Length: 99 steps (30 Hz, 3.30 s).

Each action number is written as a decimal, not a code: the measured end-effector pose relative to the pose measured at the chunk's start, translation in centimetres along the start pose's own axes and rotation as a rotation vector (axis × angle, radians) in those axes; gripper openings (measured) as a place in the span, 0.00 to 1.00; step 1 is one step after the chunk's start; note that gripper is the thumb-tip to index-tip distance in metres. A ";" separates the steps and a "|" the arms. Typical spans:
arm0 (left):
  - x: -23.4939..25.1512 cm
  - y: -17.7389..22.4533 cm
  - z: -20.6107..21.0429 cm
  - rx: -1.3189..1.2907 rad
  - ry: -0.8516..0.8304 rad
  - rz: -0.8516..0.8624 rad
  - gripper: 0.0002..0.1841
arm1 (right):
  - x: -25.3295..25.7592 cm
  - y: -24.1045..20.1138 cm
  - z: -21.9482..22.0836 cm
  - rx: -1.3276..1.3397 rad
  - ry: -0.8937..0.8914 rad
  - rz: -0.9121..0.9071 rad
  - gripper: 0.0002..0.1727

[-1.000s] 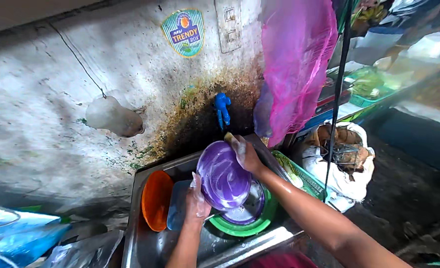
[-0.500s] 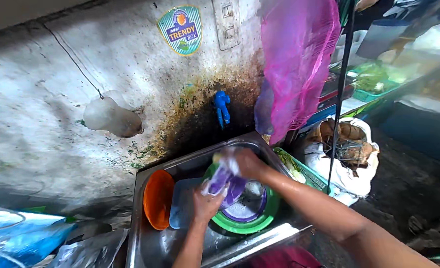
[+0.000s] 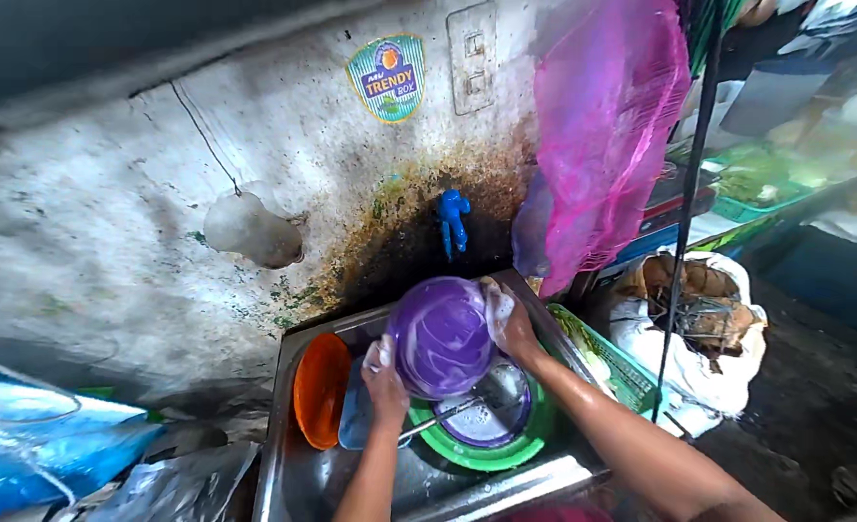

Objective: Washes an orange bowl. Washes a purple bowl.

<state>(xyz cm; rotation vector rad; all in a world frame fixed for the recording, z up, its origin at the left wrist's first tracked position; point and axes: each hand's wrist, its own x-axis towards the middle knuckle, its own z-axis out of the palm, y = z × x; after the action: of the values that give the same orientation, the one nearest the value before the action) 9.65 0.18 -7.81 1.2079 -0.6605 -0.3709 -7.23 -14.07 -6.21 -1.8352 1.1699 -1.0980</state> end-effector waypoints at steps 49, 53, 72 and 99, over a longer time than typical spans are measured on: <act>-1.8 -1.3 0.7 -0.121 0.334 -0.205 0.29 | -6.2 -0.4 4.2 0.379 0.047 0.014 0.28; 0.3 -0.6 -0.1 -0.174 0.423 -0.480 0.24 | -5.7 -0.9 2.4 0.128 0.121 -0.096 0.26; -4.7 -1.4 2.9 -0.653 0.367 -0.764 0.30 | -10.9 0.4 6.2 0.567 0.121 0.151 0.33; 3.0 11.8 -9.5 1.510 -0.797 0.553 0.10 | 1.0 3.4 -0.4 -1.135 -0.876 0.075 0.30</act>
<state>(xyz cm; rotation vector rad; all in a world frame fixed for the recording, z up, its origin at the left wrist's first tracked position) 17.19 9.22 2.16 2.1740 -2.1311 0.2537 -8.49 -16.20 -8.73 -2.5782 1.3247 0.6288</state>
